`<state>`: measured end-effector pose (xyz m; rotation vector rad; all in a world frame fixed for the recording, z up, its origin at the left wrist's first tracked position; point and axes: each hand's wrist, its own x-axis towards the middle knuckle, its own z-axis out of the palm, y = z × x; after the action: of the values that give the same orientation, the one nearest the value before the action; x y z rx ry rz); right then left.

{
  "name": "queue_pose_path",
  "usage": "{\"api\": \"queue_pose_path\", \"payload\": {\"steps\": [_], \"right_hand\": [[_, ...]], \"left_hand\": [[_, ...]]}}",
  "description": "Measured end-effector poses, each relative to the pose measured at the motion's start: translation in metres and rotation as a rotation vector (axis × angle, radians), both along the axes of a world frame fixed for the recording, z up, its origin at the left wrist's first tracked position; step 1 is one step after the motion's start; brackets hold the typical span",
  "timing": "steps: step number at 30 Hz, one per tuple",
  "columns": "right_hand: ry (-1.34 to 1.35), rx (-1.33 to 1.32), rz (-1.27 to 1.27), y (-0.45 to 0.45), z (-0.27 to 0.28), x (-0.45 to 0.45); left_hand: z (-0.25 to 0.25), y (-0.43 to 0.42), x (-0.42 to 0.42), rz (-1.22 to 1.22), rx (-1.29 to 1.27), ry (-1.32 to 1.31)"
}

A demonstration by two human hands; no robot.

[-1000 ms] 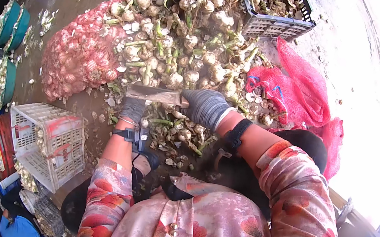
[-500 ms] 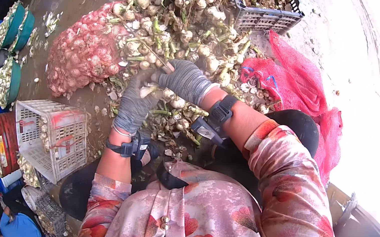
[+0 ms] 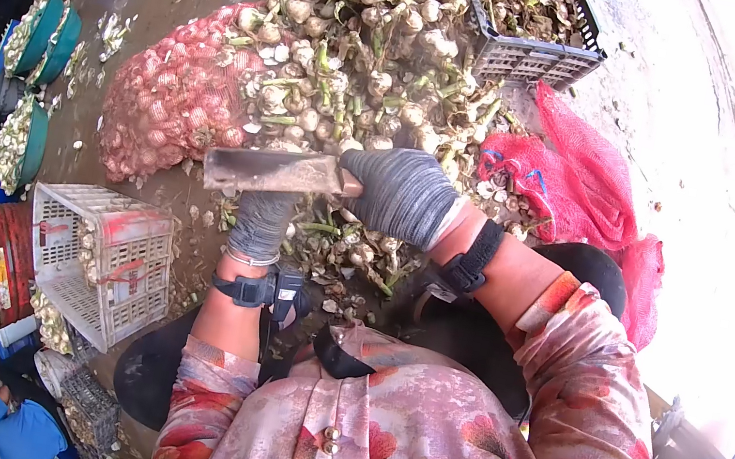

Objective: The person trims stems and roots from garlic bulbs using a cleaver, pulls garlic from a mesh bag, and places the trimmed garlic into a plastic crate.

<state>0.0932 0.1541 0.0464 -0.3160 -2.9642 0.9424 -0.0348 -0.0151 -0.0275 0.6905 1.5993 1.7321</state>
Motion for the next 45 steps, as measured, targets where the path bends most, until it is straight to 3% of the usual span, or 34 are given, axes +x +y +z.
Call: {"api": "queue_pose_path", "payload": {"steps": [1,4,5,7,8,9,11,12,13,15,16,17,18,19,21,22,24,25,26,27,29,31,32,34,37,41,42,43,45], "right_hand": [[-0.075,0.039,0.052,-0.003,0.010,0.001],[-0.059,0.055,0.090,-0.009,-0.001,0.001],[-0.077,0.048,0.098,-0.009,-0.004,0.001],[-0.152,0.065,0.103,-0.009,-0.004,-0.001],[-0.227,0.079,0.108,-0.010,-0.004,-0.002],[-0.223,0.079,0.109,-0.010,-0.010,-0.002],[-0.172,0.079,0.085,-0.004,-0.036,-0.002],[-0.167,0.079,0.088,-0.002,-0.046,-0.005],[-0.245,0.068,-0.022,0.005,-0.057,-0.008],[-0.527,0.084,-0.113,0.047,-0.092,0.000],[-0.717,0.102,-0.087,0.068,-0.111,0.003],[-0.585,0.072,-0.215,0.063,-0.108,0.000],[-0.457,0.044,-0.334,0.054,-0.096,0.002],[-0.249,-0.004,-0.373,0.040,-0.063,-0.003],[-0.176,-0.152,-0.432,0.040,-0.073,-0.015],[-0.164,-0.199,-0.458,0.039,-0.062,-0.020],[-0.145,-0.216,-0.481,0.035,-0.040,-0.025],[-0.072,-0.135,-0.366,0.037,-0.040,-0.026],[0.004,-0.058,-0.288,0.039,-0.050,-0.026],[0.082,0.026,-0.213,0.041,-0.060,-0.026],[0.018,-0.224,-0.329,0.043,-0.066,-0.027],[-0.084,-0.490,-0.527,0.035,-0.045,-0.031],[-0.088,-0.488,-0.531,0.035,-0.049,-0.030],[-0.159,-0.516,-0.570,0.039,-0.063,-0.029],[-0.094,-0.426,-0.502,0.041,-0.076,-0.027],[-0.255,-0.236,-0.399,0.035,-0.063,-0.028],[-0.295,-0.169,-0.335,0.034,-0.061,-0.027],[-0.252,-0.129,-0.274,0.031,-0.068,-0.024],[-0.288,-0.099,-0.195,0.025,-0.061,-0.027]], "left_hand": [[-0.033,-0.012,0.000,0.035,-0.016,0.056],[-0.037,-0.023,-0.006,-0.017,-0.181,0.069],[-0.038,-0.024,-0.004,-0.001,-0.172,0.197],[-0.004,-0.012,0.004,0.038,-0.043,0.001],[-0.013,-0.015,0.003,0.039,-0.043,0.001],[-0.028,-0.020,0.001,0.003,-0.146,0.285],[-0.029,-0.017,0.004,0.048,-0.187,0.576],[-0.010,-0.014,0.009,0.051,-0.189,0.581],[0.019,-0.009,0.014,0.086,-0.166,0.354],[0.030,-0.028,0.016,0.174,-0.184,0.401],[0.050,-0.037,0.008,0.316,-0.221,0.595],[0.055,-0.057,-0.024,0.491,-0.222,0.631],[0.069,-0.084,-0.055,0.651,-0.172,0.378],[0.028,-0.156,-0.121,0.652,0.148,0.031],[0.072,-0.186,-0.140,0.938,0.532,-0.363],[0.086,-0.180,-0.142,1.187,0.574,-0.270],[0.056,-0.161,-0.148,1.103,0.481,-0.377],[0.030,-0.146,-0.149,1.023,0.395,-0.475],[-0.014,-0.119,-0.151,1.034,0.284,-0.200],[-0.028,-0.074,-0.142,0.891,0.075,-0.136],[-0.108,-0.013,-0.142,0.539,-0.149,-0.175],[-0.153,0.033,-0.122,0.225,-0.572,0.640],[-0.128,0.060,-0.110,0.141,-0.870,0.738],[-0.134,0.076,-0.105,0.056,-1.045,0.977],[-0.133,0.092,-0.113,-0.088,-1.256,1.033],[-0.104,0.082,-0.116,-0.193,-1.239,1.086],[-0.128,0.071,-0.117,-0.200,-1.238,1.094],[-0.174,0.052,-0.118,-0.169,-0.670,0.608],[-0.111,0.038,-0.086,-0.058,-0.137,-0.019]]}}
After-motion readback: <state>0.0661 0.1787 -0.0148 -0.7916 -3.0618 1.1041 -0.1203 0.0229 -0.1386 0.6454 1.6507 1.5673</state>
